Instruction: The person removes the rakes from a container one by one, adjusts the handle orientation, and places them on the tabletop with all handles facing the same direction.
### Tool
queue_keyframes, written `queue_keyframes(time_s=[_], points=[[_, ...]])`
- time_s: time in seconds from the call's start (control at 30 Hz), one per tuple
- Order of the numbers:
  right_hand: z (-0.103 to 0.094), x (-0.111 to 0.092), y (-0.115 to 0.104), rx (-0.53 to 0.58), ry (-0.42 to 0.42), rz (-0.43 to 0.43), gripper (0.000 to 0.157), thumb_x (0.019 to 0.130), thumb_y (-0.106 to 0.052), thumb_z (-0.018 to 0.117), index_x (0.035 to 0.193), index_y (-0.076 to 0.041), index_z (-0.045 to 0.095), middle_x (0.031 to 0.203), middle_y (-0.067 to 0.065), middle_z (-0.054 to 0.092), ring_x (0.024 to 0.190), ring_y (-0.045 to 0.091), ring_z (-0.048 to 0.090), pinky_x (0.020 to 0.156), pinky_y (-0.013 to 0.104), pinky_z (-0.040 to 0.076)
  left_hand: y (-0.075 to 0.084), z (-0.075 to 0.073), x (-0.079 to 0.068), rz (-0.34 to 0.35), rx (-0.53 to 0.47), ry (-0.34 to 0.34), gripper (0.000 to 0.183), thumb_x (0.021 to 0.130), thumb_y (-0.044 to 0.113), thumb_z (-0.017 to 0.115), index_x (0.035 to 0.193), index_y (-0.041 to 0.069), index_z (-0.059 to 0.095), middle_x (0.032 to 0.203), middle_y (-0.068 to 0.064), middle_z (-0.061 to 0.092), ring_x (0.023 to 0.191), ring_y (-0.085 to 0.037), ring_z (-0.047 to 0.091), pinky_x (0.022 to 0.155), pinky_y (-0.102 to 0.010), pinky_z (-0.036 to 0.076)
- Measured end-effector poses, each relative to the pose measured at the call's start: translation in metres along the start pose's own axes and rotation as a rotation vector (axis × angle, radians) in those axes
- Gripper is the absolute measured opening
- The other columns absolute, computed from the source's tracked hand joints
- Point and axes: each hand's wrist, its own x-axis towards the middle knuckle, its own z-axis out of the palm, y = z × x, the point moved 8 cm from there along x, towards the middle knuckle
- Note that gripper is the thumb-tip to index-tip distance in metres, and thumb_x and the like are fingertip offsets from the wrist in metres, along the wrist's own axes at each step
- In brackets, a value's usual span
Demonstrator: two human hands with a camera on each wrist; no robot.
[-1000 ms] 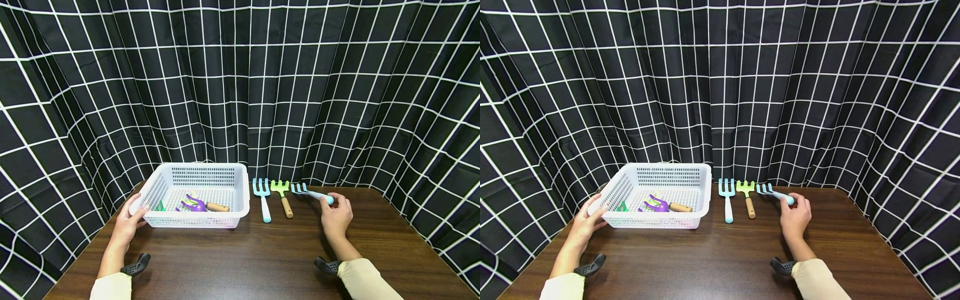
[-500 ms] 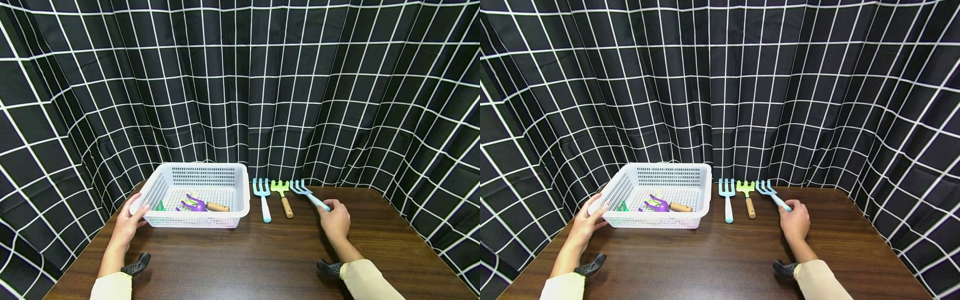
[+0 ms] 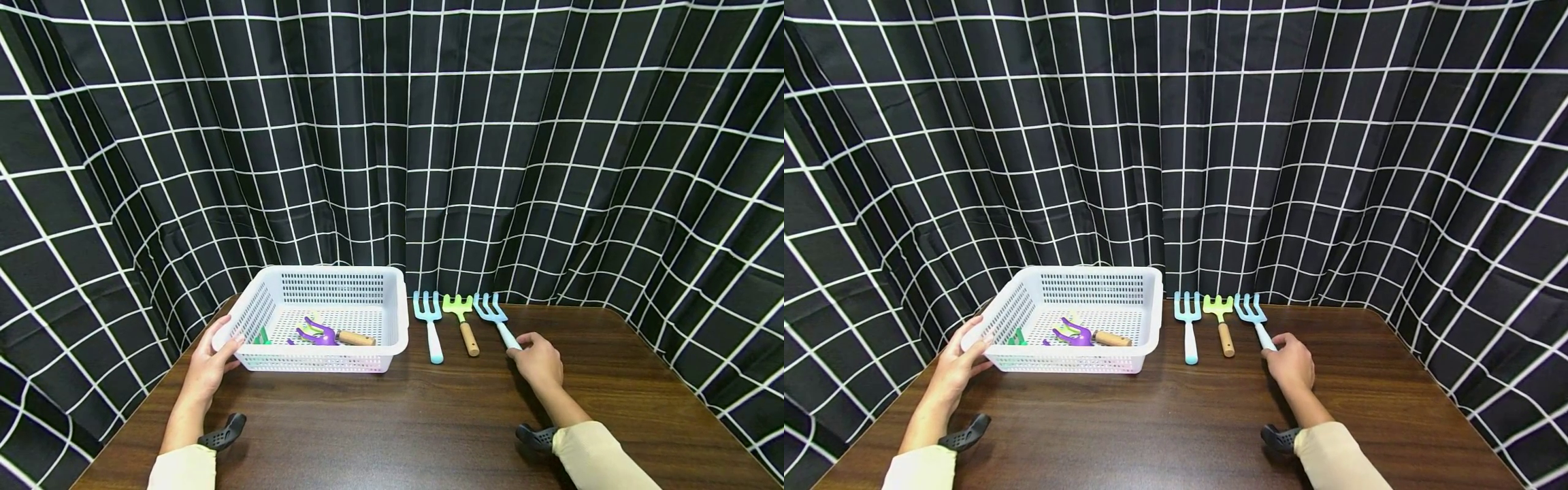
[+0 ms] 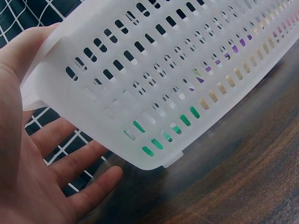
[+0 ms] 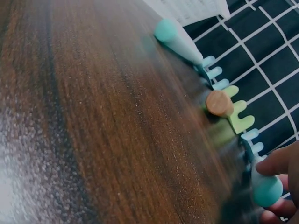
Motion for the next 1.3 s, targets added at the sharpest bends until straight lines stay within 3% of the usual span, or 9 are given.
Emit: queue_keyframes(time_s=[0.4,0.77,0.97,1.17,1.3], points=[[0.0070,0.0040,0.0028,-0.002,-0.045,0.000,0.032,0.078,-0.021,0.076,0.103,-0.005,0.067,0.101,0.023,0.065,0.086,0.042,0.059,0.064,0.049,0.041,-0.0006,-0.0005,-0.0007,-0.010,-0.009,0.008,0.062,0.099,0.021,0.059,0.151,0.010,0.027,0.110,0.014,0.054,0.088,0.004,0.057,0.075,-0.028,0.052],[0.0060,0.0012,0.0006,-0.006,-0.057,-0.014,0.032,0.077,-0.019,0.076,0.102,-0.002,0.066,0.092,0.020,0.067,0.084,0.041,0.059,0.065,0.048,0.041,-0.0004,-0.0003,-0.0002,-0.008,-0.008,0.002,0.062,0.099,0.021,0.059,0.151,0.010,0.027,0.107,0.014,0.054,0.088,0.004,0.056,0.075,-0.028,0.052],[0.0056,0.0011,-0.0012,0.002,-0.086,-0.016,0.033,0.078,-0.019,0.076,0.104,-0.001,0.066,0.097,0.023,0.066,0.084,0.041,0.058,0.065,0.048,0.040,-0.0007,-0.0004,-0.0004,-0.009,-0.013,0.003,0.063,0.098,0.022,0.059,0.151,0.011,0.027,0.110,0.012,0.054,0.089,0.004,0.056,0.076,-0.028,0.052],[0.0038,0.0030,0.0025,0.039,-0.067,0.023,0.035,0.080,-0.019,0.074,0.108,0.000,0.065,0.105,0.026,0.064,0.094,0.045,0.055,0.072,0.050,0.040,0.0004,0.0007,-0.0005,0.001,-0.012,0.000,0.062,0.099,0.021,0.059,0.151,0.010,0.028,0.109,0.013,0.053,0.089,0.004,0.056,0.075,-0.028,0.052],[0.0002,0.0021,-0.0020,0.067,-0.035,0.023,0.034,0.081,-0.019,0.073,0.108,-0.001,0.065,0.095,0.021,0.065,0.089,0.041,0.056,0.070,0.048,0.040,0.0006,-0.0003,-0.0006,0.006,-0.018,0.003,0.061,0.098,0.020,0.059,0.150,0.009,0.028,0.109,0.012,0.054,0.089,0.004,0.056,0.075,-0.028,0.052]])
